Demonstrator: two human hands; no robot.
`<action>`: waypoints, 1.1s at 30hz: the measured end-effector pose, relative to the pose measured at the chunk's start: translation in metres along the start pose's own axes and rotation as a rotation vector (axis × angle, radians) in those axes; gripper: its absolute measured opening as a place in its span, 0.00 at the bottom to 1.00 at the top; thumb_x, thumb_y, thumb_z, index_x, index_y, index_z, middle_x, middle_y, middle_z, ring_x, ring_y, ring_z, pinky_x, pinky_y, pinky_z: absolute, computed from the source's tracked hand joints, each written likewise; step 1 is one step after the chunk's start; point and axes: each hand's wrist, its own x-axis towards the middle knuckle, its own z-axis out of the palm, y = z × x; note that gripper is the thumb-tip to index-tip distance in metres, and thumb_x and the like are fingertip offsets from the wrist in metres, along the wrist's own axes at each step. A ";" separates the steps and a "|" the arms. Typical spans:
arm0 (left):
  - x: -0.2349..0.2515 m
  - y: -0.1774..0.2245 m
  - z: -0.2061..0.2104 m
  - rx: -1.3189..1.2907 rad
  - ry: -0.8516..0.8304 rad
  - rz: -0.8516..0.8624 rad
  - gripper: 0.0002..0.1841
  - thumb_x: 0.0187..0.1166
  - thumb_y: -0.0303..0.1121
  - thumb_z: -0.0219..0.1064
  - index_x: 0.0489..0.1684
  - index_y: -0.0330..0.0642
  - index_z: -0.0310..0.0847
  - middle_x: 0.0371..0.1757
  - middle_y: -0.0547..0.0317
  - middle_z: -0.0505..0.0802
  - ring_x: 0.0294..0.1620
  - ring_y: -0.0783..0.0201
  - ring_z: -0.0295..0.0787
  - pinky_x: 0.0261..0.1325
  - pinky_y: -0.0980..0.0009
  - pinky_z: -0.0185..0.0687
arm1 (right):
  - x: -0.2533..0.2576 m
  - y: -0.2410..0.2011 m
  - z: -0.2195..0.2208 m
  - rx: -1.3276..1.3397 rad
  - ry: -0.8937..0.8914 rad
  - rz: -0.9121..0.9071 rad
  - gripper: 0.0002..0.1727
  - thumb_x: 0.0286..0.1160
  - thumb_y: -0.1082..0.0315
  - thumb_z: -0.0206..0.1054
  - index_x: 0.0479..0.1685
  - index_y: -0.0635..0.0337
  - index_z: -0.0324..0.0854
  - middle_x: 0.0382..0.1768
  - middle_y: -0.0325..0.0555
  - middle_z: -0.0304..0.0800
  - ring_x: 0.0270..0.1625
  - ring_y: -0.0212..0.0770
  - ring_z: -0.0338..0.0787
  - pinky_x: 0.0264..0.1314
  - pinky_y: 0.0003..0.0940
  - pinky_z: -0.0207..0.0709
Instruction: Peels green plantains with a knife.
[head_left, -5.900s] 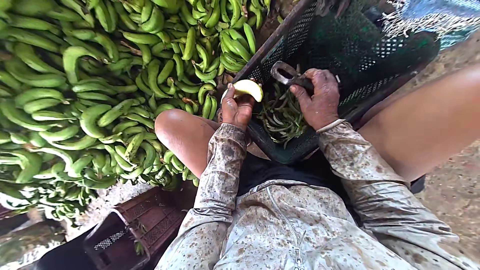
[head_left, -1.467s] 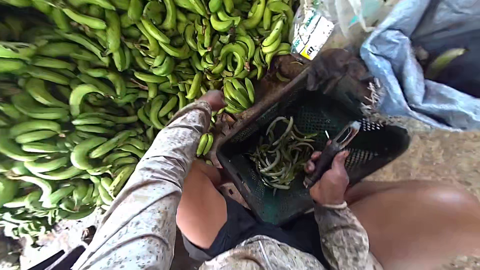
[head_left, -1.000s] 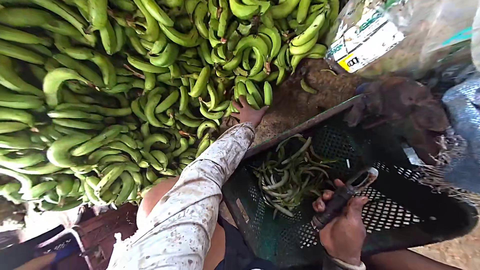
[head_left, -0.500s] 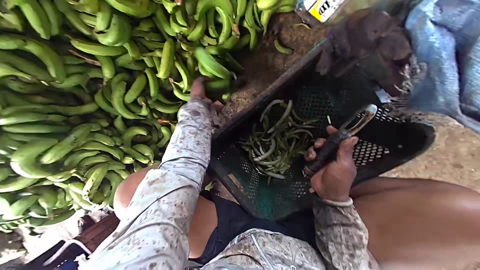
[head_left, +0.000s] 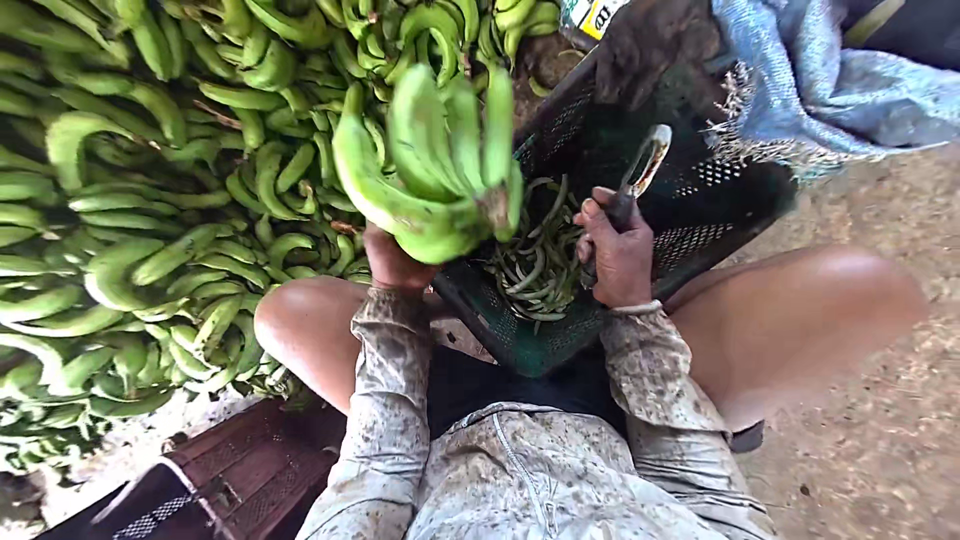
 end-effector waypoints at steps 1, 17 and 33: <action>-0.013 -0.007 0.003 0.003 -0.050 -0.026 0.23 0.84 0.53 0.45 0.56 0.53 0.81 0.50 0.57 0.94 0.52 0.60 0.91 0.54 0.54 0.90 | -0.003 0.002 0.001 0.002 0.005 0.045 0.22 0.82 0.64 0.70 0.70 0.63 0.76 0.42 0.42 0.91 0.18 0.26 0.77 0.19 0.20 0.75; -0.082 -0.038 -0.013 0.073 0.035 -0.181 0.20 0.92 0.48 0.45 0.65 0.51 0.78 0.55 0.57 0.93 0.59 0.61 0.90 0.62 0.56 0.88 | -0.035 0.040 0.030 -0.083 -0.059 0.266 0.34 0.71 0.67 0.78 0.77 0.60 0.69 0.59 0.51 0.87 0.53 0.41 0.91 0.55 0.40 0.88; -0.082 -0.029 -0.037 0.150 0.280 -0.073 0.21 0.82 0.39 0.64 0.70 0.40 0.74 0.56 0.46 0.90 0.56 0.52 0.90 0.60 0.50 0.88 | -0.045 0.082 0.042 -0.413 -0.083 0.246 0.36 0.77 0.54 0.75 0.80 0.60 0.68 0.53 0.54 0.85 0.35 0.42 0.88 0.35 0.40 0.86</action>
